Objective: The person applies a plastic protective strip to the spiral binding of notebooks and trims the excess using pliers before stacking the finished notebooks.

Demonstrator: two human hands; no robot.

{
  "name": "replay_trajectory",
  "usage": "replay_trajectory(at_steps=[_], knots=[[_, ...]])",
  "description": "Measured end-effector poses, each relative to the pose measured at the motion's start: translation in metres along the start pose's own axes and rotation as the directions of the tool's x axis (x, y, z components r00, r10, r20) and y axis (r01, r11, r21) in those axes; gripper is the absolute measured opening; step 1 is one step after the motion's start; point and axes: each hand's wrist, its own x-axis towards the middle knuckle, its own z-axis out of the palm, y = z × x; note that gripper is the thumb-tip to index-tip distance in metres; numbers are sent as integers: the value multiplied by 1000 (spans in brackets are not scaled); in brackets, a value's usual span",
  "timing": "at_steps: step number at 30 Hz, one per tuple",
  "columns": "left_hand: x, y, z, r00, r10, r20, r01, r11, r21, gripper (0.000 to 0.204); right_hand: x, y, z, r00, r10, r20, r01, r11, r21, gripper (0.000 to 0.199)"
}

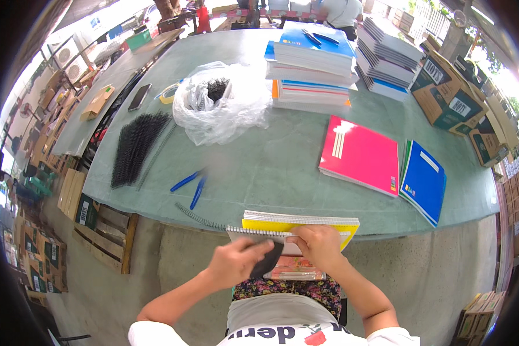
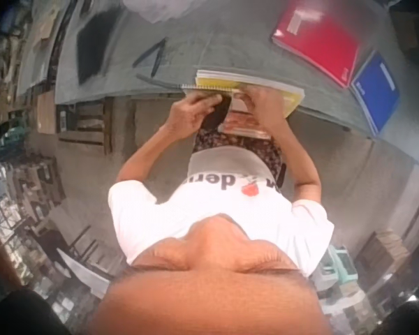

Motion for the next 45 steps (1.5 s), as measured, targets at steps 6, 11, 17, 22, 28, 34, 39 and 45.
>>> replay_trajectory(at_steps=[6, 11, 17, 22, 28, 34, 39, 45], knots=[[8, -12, 8, 991, -110, -79, 94, 979, -180, 40, -14, -5, -27, 993, 84, 79, -85, 996, 7, 16], [32, 13, -17, 784, -154, -602, 57, 982, -178, 42, -54, 60, -63, 861, 404, 309, -509, 679, 529, 25], [40, 9, 2, 974, -23, -227, -15, 986, -166, 40, -64, 53, -25, 831, 541, 132, -341, 307, 889, 23], [14, -15, 47, 994, 67, 81, -65, 998, -21, 41, -56, 44, -9, 829, 535, 163, -328, 230, 916, 22], [52, 21, 6, 789, -188, -586, 43, 967, -252, 38, -65, 47, -14, 835, 532, 138, -309, 248, 918, 17], [64, 24, 3, 876, -134, -463, 9, 965, -262, 38, -65, 48, -20, 822, 547, 156, -351, 271, 897, 21], [39, 18, 50, 982, 121, 146, -120, 993, -14, 40, -62, 43, -13, 825, 551, 125, -317, 269, 909, 19], [64, 36, 37, 961, -49, -273, -10, 978, -210, 37, -65, 51, -7, 800, 579, 158, -292, 145, 946, 21]])
